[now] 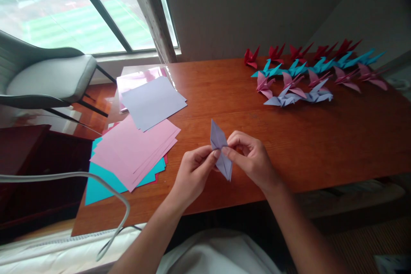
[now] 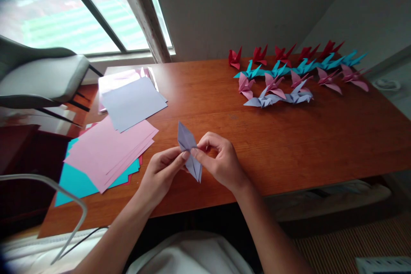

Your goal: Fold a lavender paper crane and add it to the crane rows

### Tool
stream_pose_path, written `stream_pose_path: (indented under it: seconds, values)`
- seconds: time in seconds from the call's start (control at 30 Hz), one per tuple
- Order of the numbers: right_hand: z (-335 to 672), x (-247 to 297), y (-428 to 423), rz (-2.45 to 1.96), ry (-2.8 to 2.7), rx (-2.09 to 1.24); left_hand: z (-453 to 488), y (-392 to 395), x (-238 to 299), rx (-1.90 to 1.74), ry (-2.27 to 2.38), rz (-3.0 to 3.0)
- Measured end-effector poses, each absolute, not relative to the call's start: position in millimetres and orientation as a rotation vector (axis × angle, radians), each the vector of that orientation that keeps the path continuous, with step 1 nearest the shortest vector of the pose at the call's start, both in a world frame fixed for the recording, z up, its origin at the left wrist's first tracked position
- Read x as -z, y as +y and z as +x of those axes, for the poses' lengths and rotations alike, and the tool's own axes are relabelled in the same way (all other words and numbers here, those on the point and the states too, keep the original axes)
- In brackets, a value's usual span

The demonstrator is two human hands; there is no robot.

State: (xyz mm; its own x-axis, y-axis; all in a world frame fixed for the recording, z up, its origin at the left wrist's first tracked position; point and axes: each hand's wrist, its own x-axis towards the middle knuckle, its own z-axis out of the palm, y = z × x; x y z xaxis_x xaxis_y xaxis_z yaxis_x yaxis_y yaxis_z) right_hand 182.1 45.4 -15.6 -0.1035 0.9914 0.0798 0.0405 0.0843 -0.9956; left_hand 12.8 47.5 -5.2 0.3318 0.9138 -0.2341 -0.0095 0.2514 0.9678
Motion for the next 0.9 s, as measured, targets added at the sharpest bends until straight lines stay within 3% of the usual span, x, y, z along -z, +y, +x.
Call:
stream_pose_path:
  seconds: [0.6, 0.9]
  values:
    - [182, 21, 45, -1.006, -1.129, -1.317, 12, 49, 0, -0.867, 0.939, 0.873]
    - [185, 19, 41, -0.855, -1.042, -1.531, 1, 48, -2, -0.555, 0.610, 0.722]
